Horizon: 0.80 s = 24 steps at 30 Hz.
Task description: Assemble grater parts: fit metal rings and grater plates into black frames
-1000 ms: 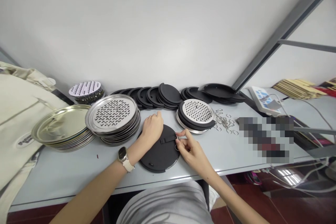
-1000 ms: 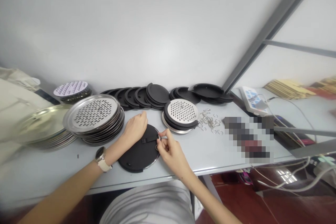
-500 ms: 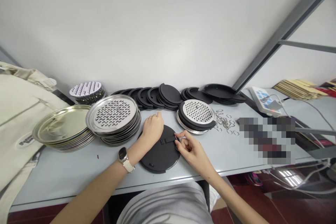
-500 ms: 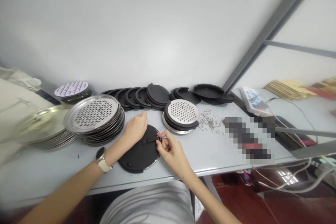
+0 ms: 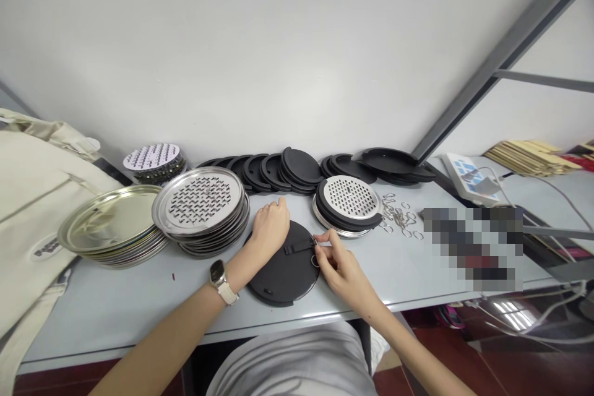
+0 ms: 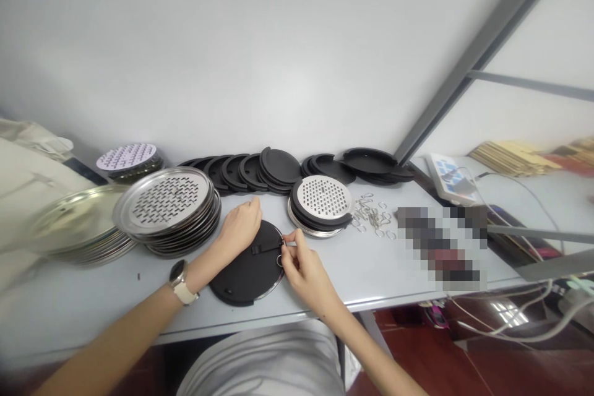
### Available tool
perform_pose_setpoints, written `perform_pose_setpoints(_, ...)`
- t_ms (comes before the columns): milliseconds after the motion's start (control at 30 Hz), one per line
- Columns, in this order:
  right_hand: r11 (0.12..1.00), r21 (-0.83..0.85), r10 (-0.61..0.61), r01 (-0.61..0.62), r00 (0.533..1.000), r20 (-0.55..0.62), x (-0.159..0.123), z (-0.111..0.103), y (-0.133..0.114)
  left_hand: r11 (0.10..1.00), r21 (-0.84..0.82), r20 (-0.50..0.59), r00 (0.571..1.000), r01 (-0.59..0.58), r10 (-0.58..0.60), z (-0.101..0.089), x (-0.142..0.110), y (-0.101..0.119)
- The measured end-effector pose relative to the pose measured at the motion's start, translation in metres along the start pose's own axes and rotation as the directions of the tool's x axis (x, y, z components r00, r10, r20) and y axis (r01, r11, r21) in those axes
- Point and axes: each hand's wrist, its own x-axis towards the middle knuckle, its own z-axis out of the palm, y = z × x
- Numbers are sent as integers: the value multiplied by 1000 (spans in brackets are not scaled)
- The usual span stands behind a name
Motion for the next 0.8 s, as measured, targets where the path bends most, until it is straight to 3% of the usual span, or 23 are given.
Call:
perform_pose_setpoints(533, 999, -42, -1, 2, 1000, 29, 1, -1, -1, 1000, 2, 12, 1000, 9, -9, -2, 0, 1)
perform_pose_setpoints(800, 999, 26, 38, -38, 999, 12, 1, 0, -4, 1000, -7, 10, 1000, 20, -20, 0, 1, 1)
